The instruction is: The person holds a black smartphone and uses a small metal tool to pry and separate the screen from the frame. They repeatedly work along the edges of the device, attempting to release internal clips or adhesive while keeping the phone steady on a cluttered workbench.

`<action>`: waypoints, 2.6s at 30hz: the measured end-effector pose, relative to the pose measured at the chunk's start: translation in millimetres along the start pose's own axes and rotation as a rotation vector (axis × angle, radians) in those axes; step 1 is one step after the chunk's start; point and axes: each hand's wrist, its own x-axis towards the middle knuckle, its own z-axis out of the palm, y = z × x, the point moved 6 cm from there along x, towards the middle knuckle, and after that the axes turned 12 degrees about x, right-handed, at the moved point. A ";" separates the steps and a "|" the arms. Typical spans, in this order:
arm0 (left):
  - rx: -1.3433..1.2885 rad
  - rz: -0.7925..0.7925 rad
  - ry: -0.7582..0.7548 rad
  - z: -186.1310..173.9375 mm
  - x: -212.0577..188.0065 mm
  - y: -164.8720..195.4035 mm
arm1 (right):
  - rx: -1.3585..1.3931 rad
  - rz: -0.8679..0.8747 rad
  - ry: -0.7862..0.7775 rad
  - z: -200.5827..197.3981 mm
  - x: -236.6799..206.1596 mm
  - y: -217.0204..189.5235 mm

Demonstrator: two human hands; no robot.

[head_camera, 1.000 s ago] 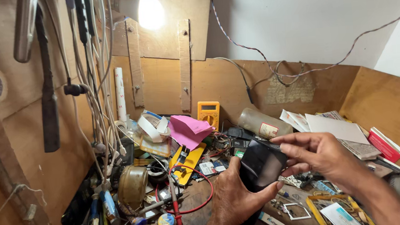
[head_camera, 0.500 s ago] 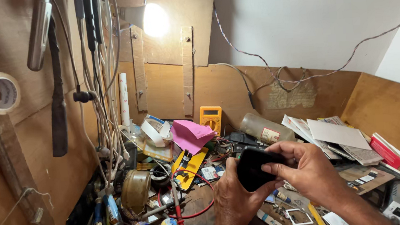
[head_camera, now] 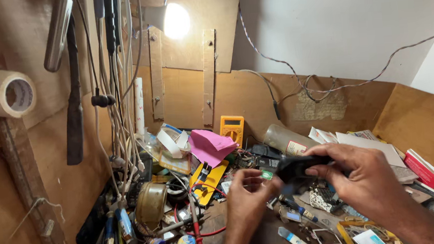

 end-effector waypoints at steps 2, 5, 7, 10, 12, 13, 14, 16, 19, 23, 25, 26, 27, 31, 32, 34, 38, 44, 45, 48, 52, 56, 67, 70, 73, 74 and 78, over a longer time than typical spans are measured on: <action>-0.219 -0.214 -0.139 4.1 3.1 -18.0 | -0.067 -0.150 -0.039 1.6 -3.0 -15.0; -0.504 -0.445 -0.427 14.9 -4.9 -27.8 | -0.229 -0.393 -0.124 7.3 -11.5 -33.6; -0.475 -0.540 -0.523 20.5 -12.3 -28.5 | -0.332 -0.525 -0.214 15.7 -17.4 -39.8; -0.404 -0.642 -0.595 23.6 -24.0 -27.6 | -0.427 -0.687 -0.398 33.8 -27.6 -42.6; -0.544 -0.532 -0.712 29.7 -29.8 -15.2 | -0.476 -0.797 -0.540 48.0 -39.0 -42.8; -0.612 -0.473 -0.769 31.5 -31.2 -9.0 | -0.482 -0.824 -0.561 52.0 -42.5 -43.0; -0.665 -0.450 -0.797 32.5 -32.2 -5.8 | -0.487 -0.853 -0.582 56.2 -46.2 -43.3; -0.776 -0.407 -0.850 35.6 -35.4 -1.7 | -0.499 -0.893 -0.601 62.6 -51.4 -43.6; -0.611 -0.481 -0.790 37.9 -33.2 -15.9 | -0.501 -0.916 -0.597 71.1 -52.5 -42.8; -0.681 -0.503 -0.720 40.6 -27.4 -22.7 | -0.448 -0.903 -0.575 75.9 -55.9 -43.8; -0.683 -0.478 -0.711 39.4 -26.7 -22.1 | -0.451 -0.892 -0.557 77.1 -57.0 -44.8; -0.632 -0.473 -0.689 37.6 -26.3 -22.6 | -0.463 -0.880 -0.556 78.3 -56.2 -44.7; -0.580 -0.467 -0.666 36.2 -25.0 -22.1 | -0.476 -0.869 -0.554 79.9 -55.4 -44.5; -0.685 -0.390 -0.680 35.4 -23.6 -9.0 | -0.374 -0.792 -0.410 75.3 -56.4 -44.3; -0.620 -0.450 -0.632 34.1 -23.4 -14.4 | -0.311 -0.728 -0.312 73.1 -59.9 -41.2; -0.488 -0.568 -0.534 29.2 -20.9 -28.5 | -0.193 -0.493 -0.052 63.8 -66.3 -20.3; -0.828 -0.440 -0.318 25.0 -2.3 -36.7 | -0.056 0.064 0.330 67.7 -100.2 60.8; -1.136 -0.527 -0.163 16.7 9.6 -45.2 | -0.475 0.244 0.097 86.9 -116.5 129.2; -1.158 -0.530 -0.146 13.8 9.4 -43.4 | -0.484 0.271 0.080 88.3 -115.3 132.4; -1.171 -0.571 -0.108 9.2 9.0 -38.6 | -0.497 0.322 0.042 90.6 -108.4 130.0; -1.187 -0.650 -0.136 11.6 6.9 -42.6 | -0.478 0.346 -0.019 92.9 -104.5 115.8; -1.200 -0.637 -0.280 20.0 9.4 -48.2 | -0.446 0.443 -0.049 92.5 -101.7 112.5; -1.276 -0.584 -0.518 26.2 21.4 -66.6 | 0.309 0.393 0.233 91.8 -93.4 107.7; -1.207 -0.567 -0.465 25.8 26.2 -74.8 | 0.436 0.335 0.174 100.8 -76.9 94.5; -1.241 -0.434 -0.553 26.4 31.3 -70.1 | 0.396 0.255 0.131 113.1 -59.0 76.4; -1.247 -0.401 -0.526 25.7 33.9 -70.1 | 0.376 0.217 0.129 116.5 -52.6 70.9; -1.287 -0.462 -0.369 23.1 39.4 -78.7 | 0.388 -0.057 0.129 128.6 -35.4 50.3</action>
